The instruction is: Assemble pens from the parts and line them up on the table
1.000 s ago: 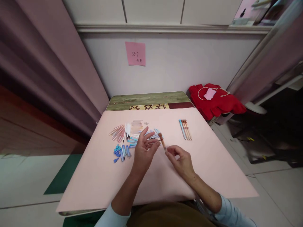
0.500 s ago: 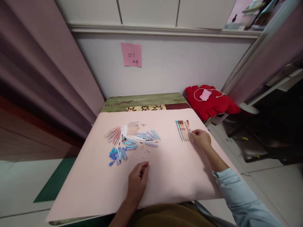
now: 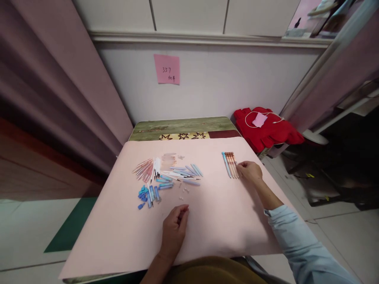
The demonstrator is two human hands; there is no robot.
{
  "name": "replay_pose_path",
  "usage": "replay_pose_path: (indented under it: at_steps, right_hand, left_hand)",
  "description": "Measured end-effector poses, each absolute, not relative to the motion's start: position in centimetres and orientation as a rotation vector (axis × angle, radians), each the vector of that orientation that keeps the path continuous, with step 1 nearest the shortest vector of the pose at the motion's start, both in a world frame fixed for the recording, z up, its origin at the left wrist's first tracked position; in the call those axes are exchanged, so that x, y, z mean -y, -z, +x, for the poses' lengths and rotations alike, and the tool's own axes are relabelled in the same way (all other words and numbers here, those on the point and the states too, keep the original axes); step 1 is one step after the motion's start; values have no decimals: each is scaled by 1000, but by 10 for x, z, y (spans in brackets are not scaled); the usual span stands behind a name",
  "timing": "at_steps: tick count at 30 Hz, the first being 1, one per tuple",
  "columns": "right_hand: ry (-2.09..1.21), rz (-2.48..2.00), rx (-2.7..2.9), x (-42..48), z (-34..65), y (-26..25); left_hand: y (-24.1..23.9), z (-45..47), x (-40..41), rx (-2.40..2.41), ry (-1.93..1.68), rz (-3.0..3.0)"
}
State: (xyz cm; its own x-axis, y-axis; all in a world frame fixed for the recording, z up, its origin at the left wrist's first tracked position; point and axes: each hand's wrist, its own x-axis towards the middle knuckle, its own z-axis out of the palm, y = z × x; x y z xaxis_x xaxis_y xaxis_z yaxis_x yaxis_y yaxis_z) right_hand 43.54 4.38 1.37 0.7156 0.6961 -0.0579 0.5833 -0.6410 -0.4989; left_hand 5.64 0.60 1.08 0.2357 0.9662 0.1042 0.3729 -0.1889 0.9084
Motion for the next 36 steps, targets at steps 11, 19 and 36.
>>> replay_pose_path:
  at_steps: [11,19,36]
  right_hand:
    - [-326,-2352,1046,-18,449,-5]
    - [-216,-1896,783,-6,424,-4]
    - [-369,-1552,1093,-60,266,0]
  left_hand:
    - [-11,58,-8,-1248,-904,1712]
    - [0,57,-4,-1234,-921,1656]
    - [9,54,6,-1264,-1146,1526]
